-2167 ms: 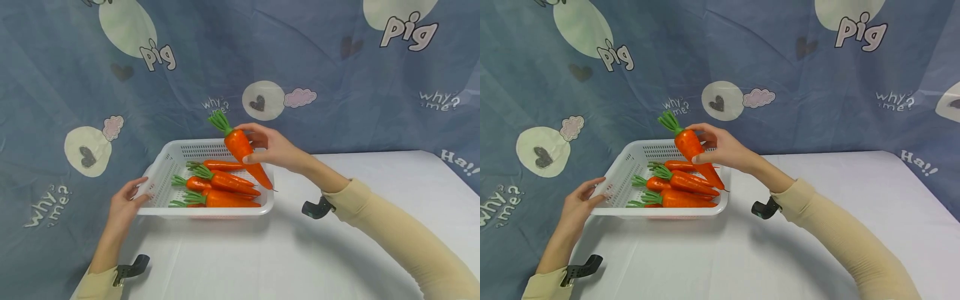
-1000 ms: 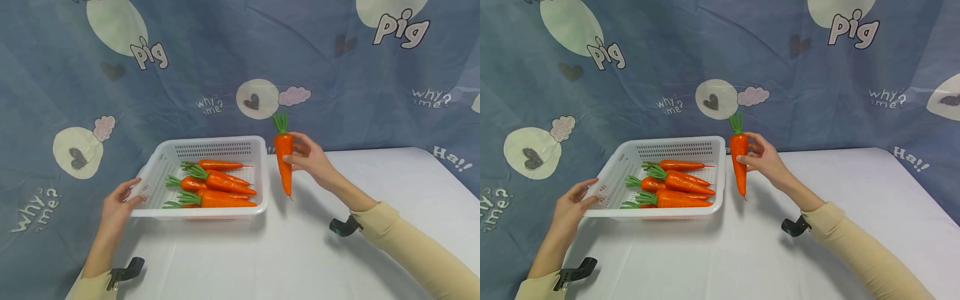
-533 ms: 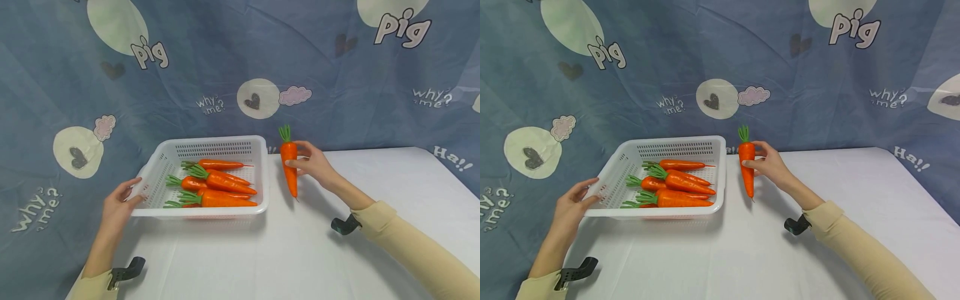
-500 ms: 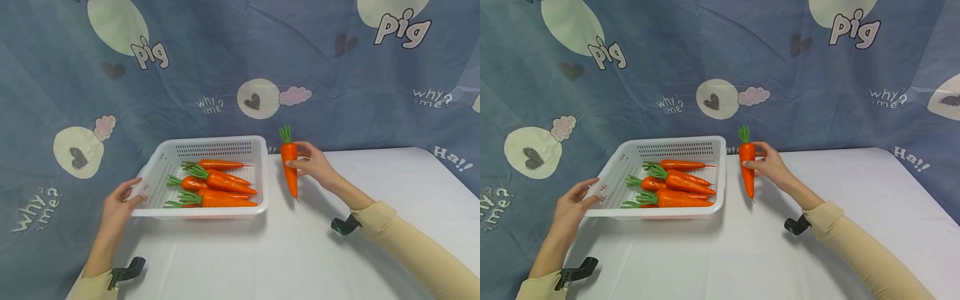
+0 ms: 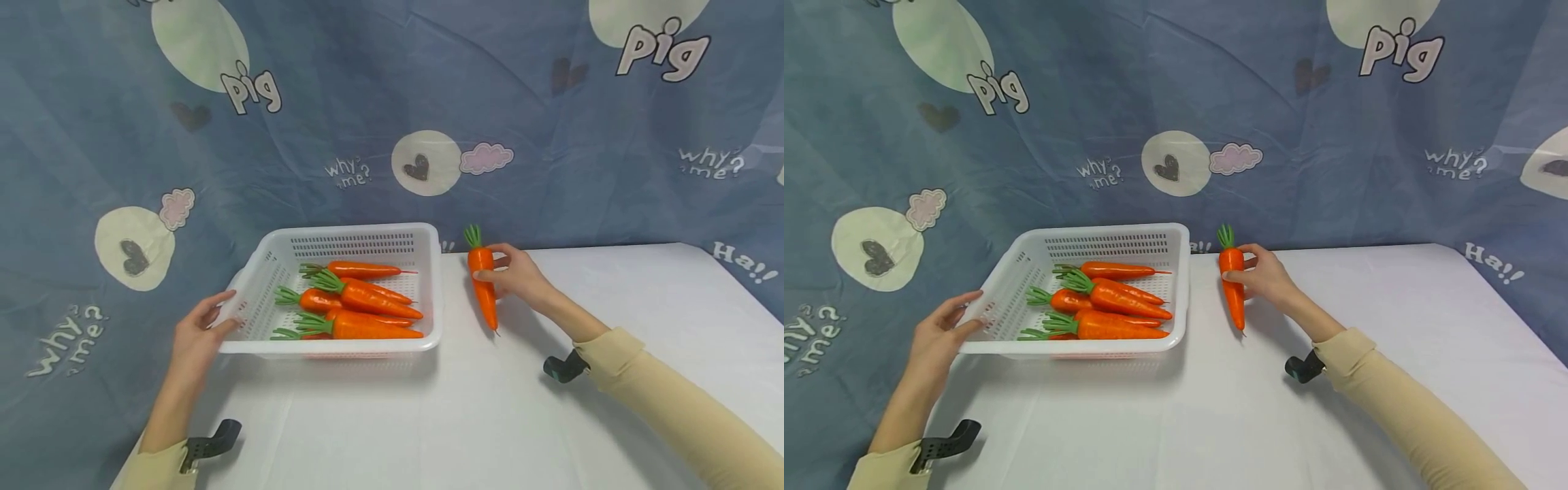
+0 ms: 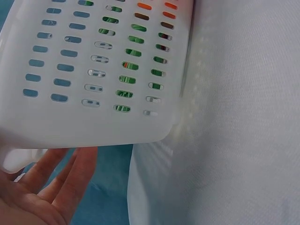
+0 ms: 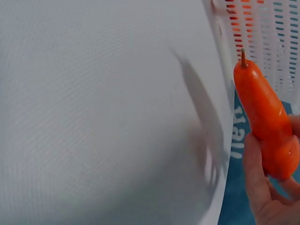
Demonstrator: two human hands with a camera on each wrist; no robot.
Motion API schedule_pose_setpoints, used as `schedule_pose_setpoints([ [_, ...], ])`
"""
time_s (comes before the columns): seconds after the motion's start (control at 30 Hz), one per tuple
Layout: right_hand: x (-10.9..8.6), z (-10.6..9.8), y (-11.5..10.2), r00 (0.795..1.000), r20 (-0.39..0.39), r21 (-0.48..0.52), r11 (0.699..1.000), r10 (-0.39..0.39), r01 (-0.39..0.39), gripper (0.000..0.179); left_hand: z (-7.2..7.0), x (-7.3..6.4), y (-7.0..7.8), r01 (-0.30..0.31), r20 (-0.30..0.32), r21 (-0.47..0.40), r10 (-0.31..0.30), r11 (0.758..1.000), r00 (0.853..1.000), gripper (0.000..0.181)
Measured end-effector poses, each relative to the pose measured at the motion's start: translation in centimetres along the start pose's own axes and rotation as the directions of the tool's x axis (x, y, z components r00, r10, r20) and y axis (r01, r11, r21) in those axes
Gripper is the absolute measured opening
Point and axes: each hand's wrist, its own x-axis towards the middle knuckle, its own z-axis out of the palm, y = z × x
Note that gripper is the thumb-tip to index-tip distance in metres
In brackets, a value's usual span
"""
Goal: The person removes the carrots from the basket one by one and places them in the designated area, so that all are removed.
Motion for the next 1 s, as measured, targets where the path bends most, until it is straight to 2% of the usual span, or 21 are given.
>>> schedule_pose_setpoints([
  [0.23, 0.4, 0.6, 0.8, 0.998, 0.053, -0.108, 0.994, 0.036, -0.03, 0.07, 0.0, -0.1, -0.1, -0.003, 0.01, 0.0, 0.003, 1.0, 1.0, 0.056],
  [0.37, 0.3, 0.9, 1.1, 0.994, 0.084, -0.156, 0.986, 0.074, -0.061, 0.067, 0.2, 0.0, -0.2, -0.025, 0.016, 0.0, 0.025, 1.0, 1.0, 0.056],
  [0.47, 0.3, 0.9, 1.3, 0.991, 0.084, -0.167, 0.982, 0.1, -0.085, 0.066, 0.3, 0.0, -0.2, -0.036, 0.021, -0.003, 0.036, 0.999, 0.999, 0.056],
  [0.77, 0.0, 1.3, 1.0, 0.995, 0.053, -0.194, 0.978, 0.089, -0.077, 0.067, 0.2, 0.0, 0.1, 0.002, 0.002, -0.012, -0.002, 1.0, 1.0, 0.056],
  [1.0, -0.4, 1.3, 1.1, 0.994, 0.043, -0.197, 0.976, 0.098, -0.088, 0.068, 0.1, 0.0, 0.0, -0.006, -0.004, -0.02, 0.006, 1.0, 1.0, 0.056],
])
